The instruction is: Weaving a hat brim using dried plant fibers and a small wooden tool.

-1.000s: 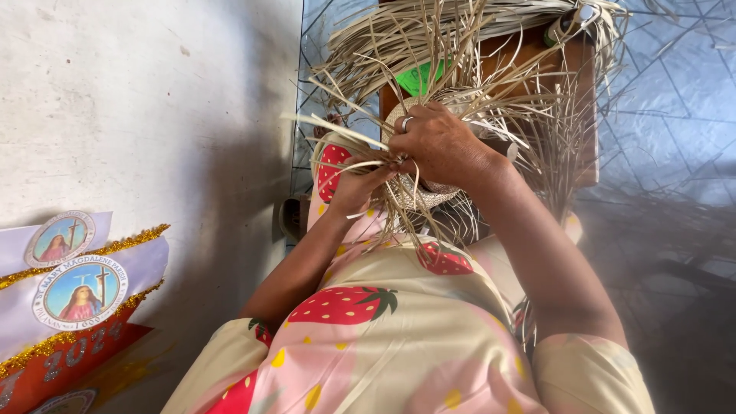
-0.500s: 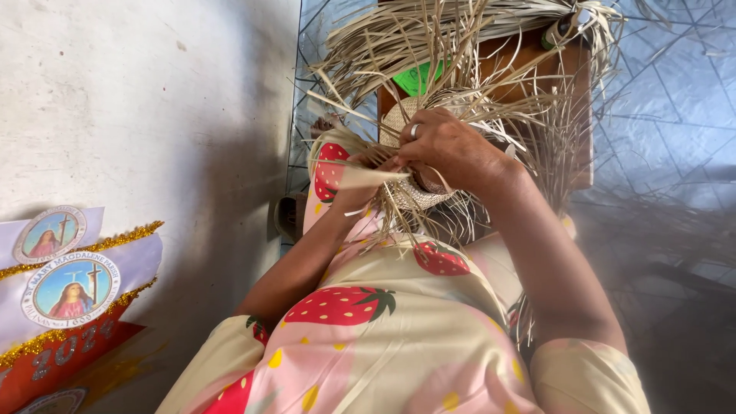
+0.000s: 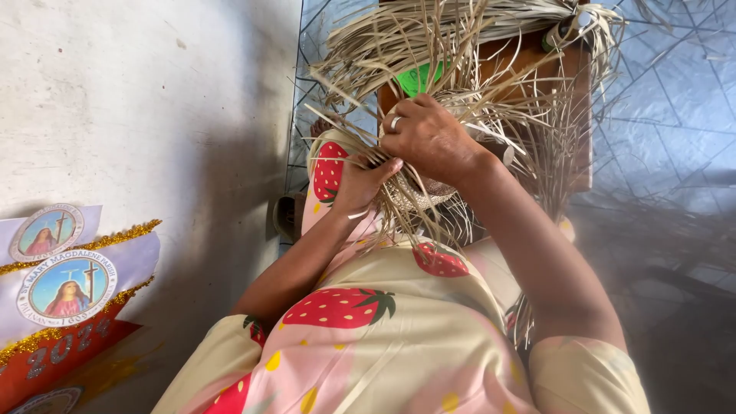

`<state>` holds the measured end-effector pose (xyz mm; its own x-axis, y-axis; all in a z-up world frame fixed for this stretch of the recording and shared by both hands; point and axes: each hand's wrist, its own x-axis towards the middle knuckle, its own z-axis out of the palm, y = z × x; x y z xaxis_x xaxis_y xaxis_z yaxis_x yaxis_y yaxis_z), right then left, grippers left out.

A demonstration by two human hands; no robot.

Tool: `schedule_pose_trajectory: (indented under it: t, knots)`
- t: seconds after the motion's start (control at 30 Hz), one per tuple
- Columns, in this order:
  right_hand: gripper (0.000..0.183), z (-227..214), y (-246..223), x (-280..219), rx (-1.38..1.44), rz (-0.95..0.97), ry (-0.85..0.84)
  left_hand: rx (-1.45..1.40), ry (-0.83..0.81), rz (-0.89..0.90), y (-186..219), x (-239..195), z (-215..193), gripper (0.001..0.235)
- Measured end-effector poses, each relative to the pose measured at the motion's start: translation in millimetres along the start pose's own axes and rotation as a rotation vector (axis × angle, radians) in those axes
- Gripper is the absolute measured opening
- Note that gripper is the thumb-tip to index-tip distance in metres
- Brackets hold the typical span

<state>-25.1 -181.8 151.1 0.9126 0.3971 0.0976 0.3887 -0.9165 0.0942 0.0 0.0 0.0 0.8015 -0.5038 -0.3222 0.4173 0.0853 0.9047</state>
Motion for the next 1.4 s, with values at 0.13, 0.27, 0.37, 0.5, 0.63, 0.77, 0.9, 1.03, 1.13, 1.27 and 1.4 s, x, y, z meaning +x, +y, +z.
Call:
schedule_pose_trajectory:
  t: [0.13,0.27,0.37,0.5,0.63,0.77,0.9,1.03,1.13,1.27,1.4]
  knots:
    - [0.015,-13.6,4.0,0.9,0.208,0.124,-0.107,-0.114,0.094,-0.105,21.6,-6.7,19.5,0.023]
    - [0.015,-19.9,3.9,0.9,0.182,0.162,-0.216,-0.218,0.097,-0.117,14.9,-4.6,19.4,0.029]
    - [0.017,0.0,1.5,-0.8,0.24,0.215,-0.177,-0.196,0.09,-0.089,15.4,-4.0,18.2,0.025]
    - [0.016,25.1,2.6,-5.4,0.202,0.205,0.026,-0.021,-0.024,0.083,30.2,-9.7,13.2,0.018]
    - [0.005,-29.1,8.5,-5.0,0.542,0.212,-0.042,0.051,-0.073,0.128,35.0,-10.7,12.8,0.016]
    - [0.007,-32.9,11.6,-9.8,0.717,0.219,-0.043,-0.045,-0.038,0.03,35.4,-8.9,16.0,0.026]
    - [0.003,22.3,3.6,-3.8,0.475,0.201,0.122,-0.002,-0.082,0.059,26.9,-7.8,14.7,0.03]
    - [0.008,2.8,14.8,-3.2,0.614,0.266,0.141,-0.014,-0.12,0.063,41.6,-8.9,13.6,0.028]
    - [0.006,-40.2,21.2,-27.7,0.823,0.266,0.076,-0.053,-0.118,0.062,44.3,-8.6,10.9,0.027]
    - [0.003,-1.7,11.1,-77.9,0.413,0.111,0.005,0.021,-0.076,0.009,46.5,-11.0,17.6,0.02]
    - [0.011,-3.6,6.1,-71.7,0.593,0.174,0.184,0.081,-0.067,0.088,44.8,-16.7,28.5,0.011]
